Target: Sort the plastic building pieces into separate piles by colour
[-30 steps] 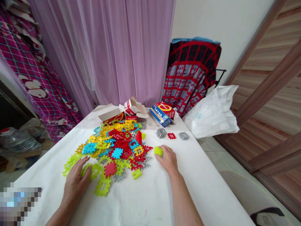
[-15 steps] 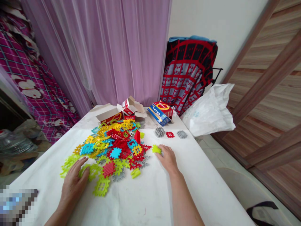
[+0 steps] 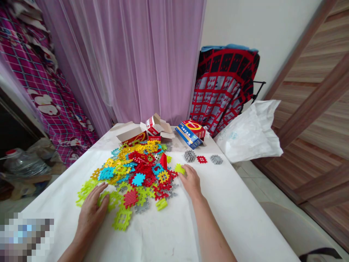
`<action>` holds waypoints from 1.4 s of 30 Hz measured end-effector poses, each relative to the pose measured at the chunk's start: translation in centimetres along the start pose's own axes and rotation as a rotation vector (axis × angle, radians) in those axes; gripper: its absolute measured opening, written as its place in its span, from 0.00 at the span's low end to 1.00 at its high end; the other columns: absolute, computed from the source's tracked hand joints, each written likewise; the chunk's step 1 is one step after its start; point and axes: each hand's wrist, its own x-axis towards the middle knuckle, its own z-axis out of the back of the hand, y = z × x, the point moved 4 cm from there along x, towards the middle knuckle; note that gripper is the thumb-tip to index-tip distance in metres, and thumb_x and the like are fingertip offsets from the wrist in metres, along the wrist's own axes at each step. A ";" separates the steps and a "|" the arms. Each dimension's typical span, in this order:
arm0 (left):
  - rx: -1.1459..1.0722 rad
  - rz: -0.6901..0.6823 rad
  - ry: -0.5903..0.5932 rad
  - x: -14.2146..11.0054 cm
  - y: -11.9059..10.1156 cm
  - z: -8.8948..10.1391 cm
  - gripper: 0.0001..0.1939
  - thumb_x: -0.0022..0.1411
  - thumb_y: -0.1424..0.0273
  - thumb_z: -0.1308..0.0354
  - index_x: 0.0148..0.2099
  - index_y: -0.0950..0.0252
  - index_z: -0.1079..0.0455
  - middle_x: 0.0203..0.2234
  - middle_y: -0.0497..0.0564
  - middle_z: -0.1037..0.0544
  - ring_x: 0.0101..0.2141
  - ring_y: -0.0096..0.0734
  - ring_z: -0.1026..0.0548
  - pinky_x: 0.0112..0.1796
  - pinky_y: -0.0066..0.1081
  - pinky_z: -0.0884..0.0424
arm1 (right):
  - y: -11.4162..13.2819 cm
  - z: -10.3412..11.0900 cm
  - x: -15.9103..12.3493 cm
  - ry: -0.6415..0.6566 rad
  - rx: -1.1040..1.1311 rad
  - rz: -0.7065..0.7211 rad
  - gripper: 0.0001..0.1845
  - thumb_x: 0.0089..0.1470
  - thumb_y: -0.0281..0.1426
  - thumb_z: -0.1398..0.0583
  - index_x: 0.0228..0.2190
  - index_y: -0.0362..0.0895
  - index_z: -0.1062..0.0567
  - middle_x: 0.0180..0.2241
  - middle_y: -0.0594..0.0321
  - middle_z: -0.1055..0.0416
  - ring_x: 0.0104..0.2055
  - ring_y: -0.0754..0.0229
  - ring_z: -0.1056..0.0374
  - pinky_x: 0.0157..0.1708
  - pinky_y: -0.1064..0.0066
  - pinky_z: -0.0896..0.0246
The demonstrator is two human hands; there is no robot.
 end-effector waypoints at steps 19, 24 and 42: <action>-0.027 0.017 -0.047 -0.3 0.7 -0.8 0.19 0.64 0.59 0.51 0.52 0.59 0.29 0.49 0.55 0.21 0.54 0.45 0.27 0.54 0.48 0.30 | 14.9 -5.2 0.5 0.366 -0.250 0.145 0.23 0.62 0.36 0.48 0.57 0.48 0.30 0.51 0.54 0.25 0.54 0.49 0.32 0.51 0.59 0.42; -0.044 0.031 -0.036 -0.3 0.6 -1.0 0.19 0.63 0.59 0.51 0.52 0.58 0.29 0.49 0.54 0.22 0.54 0.44 0.27 0.55 0.48 0.31 | 14.4 -3.5 1.7 0.345 -0.235 0.208 0.20 0.64 0.35 0.51 0.52 0.52 0.27 0.44 0.61 0.22 0.48 0.55 0.28 0.49 0.65 0.42; -0.055 0.069 -0.047 -0.3 0.9 -1.4 0.19 0.62 0.59 0.50 0.51 0.58 0.28 0.49 0.54 0.21 0.53 0.44 0.26 0.54 0.47 0.30 | 9.0 -3.7 7.4 0.448 -0.482 0.150 0.15 0.57 0.31 0.41 0.46 0.49 0.23 0.49 0.57 0.25 0.52 0.55 0.32 0.52 0.65 0.41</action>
